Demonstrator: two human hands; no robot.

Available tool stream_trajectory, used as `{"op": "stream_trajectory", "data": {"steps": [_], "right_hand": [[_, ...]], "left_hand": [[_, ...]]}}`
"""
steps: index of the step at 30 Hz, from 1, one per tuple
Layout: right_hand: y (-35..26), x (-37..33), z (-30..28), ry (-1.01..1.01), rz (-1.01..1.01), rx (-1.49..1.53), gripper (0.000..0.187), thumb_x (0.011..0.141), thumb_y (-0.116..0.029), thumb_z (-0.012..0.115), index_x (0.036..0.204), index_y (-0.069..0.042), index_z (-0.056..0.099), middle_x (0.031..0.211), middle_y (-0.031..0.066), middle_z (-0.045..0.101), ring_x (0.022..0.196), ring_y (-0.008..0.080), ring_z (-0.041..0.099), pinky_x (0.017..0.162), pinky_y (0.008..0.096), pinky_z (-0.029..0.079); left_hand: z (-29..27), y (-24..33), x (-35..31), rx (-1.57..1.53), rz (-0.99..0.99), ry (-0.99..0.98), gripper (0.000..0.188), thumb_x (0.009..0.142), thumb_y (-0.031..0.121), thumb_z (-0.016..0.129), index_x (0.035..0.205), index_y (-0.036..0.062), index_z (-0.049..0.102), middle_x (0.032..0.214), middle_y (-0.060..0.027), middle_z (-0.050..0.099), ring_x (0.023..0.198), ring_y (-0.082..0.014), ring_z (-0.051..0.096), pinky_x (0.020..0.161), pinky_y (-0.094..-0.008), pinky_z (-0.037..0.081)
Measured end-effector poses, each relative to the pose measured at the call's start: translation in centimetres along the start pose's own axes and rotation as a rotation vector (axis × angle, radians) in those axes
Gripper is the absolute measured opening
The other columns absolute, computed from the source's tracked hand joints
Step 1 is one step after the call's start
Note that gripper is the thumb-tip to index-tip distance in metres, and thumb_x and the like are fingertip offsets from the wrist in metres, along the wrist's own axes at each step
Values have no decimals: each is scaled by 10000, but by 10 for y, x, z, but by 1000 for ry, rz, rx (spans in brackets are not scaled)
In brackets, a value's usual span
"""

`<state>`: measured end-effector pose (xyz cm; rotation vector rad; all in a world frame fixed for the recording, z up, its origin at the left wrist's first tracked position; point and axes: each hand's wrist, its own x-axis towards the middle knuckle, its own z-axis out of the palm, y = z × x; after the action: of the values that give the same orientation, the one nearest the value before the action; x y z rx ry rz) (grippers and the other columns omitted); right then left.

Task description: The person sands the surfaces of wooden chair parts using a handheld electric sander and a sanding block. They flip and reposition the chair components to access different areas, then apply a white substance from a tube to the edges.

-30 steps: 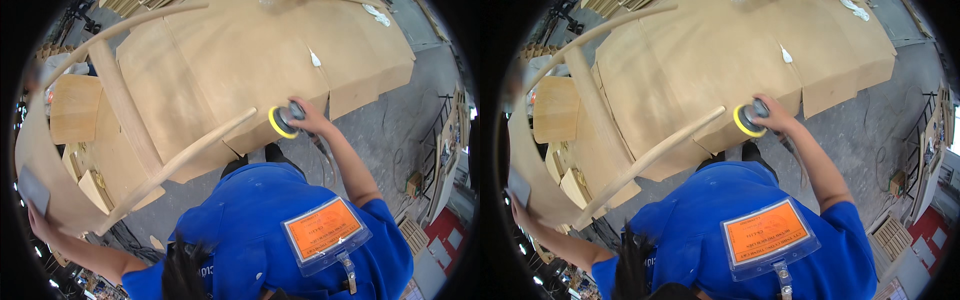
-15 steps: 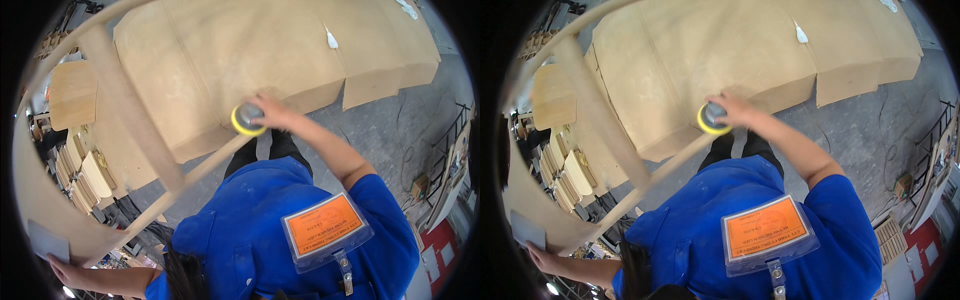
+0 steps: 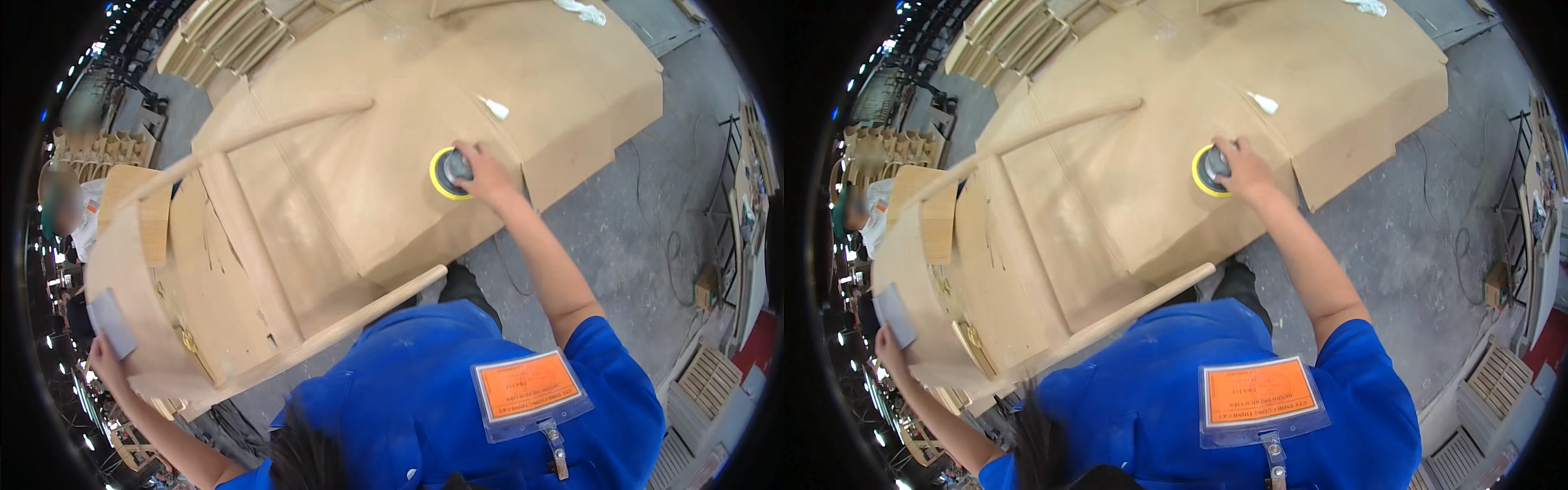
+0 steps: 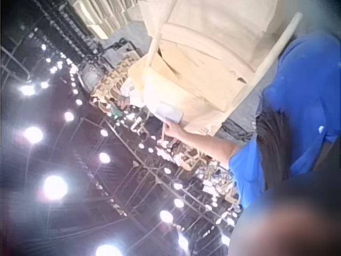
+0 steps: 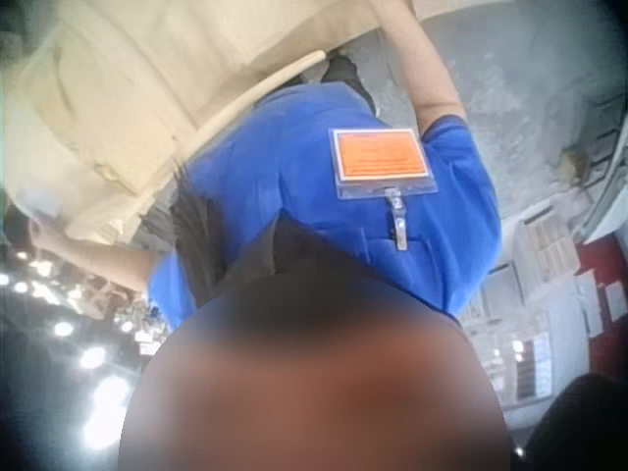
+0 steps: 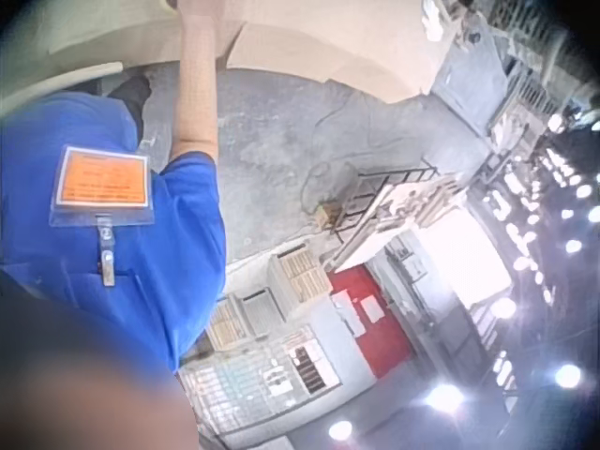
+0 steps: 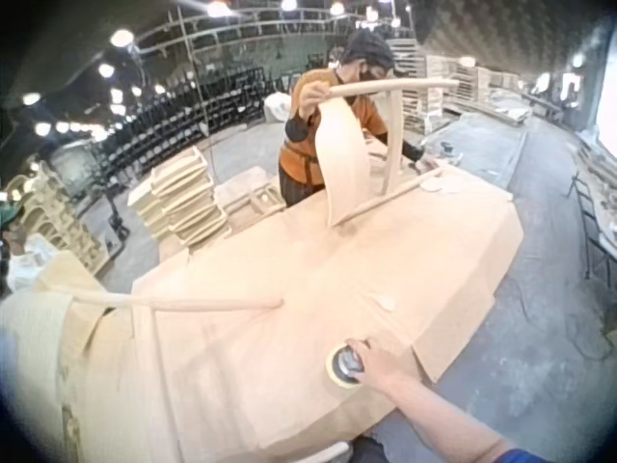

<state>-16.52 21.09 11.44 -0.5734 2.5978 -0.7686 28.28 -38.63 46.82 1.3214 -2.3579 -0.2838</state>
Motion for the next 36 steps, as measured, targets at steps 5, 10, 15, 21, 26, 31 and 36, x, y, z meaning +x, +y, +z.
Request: {"op": "stream_trajectory", "data": {"steps": [5,10,15,21,26,31,36], "right_hand": [[7,35,17,46,17,-186,687,722,-160,755,1314,-271,426,1202,148,464,1002,359,590,817,442,507],[19,57,10,-22,-26,-285,709,714,-159,762,1321,-270,413,1228,148,448,989,349,597,805,434,514],[4,60,26,17,17,-361,703,705,-126,762,1307,-254,422,1236,144,459,999,356,589,815,439,509],[2,55,44,144,-16,-246,711,664,-37,767,1280,-207,453,1183,113,480,1029,339,569,842,431,492],[-1,58,53,180,5,-249,686,691,-114,762,1287,-231,442,1210,119,462,1018,346,578,830,434,503],[-4,57,54,202,54,-234,678,692,-133,761,1286,-225,449,1200,117,468,1017,337,576,824,430,503],[0,55,55,205,76,-231,687,688,-122,761,1293,-211,448,1178,102,485,1030,319,565,828,422,498]], "left_hand": [[122,-98,0,-227,-90,52,317,924,284,590,881,-21,663,763,7,584,721,-73,474,650,-249,404],[227,-155,-22,-359,-306,56,345,891,303,633,927,-38,665,819,-29,632,750,-94,525,678,-258,436],[298,-199,-10,-402,-547,-51,377,869,306,657,966,-59,650,865,-78,652,781,-149,581,692,-279,469],[347,-225,15,-643,-540,126,373,875,286,648,978,-73,639,930,-130,647,813,-182,597,728,-297,486],[368,-130,-28,-69,-38,446,241,879,260,634,894,22,666,825,-79,601,772,-181,563,716,-326,467],[461,41,-131,-718,-403,-533,268,867,235,650,951,-20,657,869,-58,649,788,-133,574,711,-274,462],[496,136,-156,-710,-104,-401,321,868,96,588,1164,-19,542,929,-132,655,801,-230,620,700,-364,480]]}}
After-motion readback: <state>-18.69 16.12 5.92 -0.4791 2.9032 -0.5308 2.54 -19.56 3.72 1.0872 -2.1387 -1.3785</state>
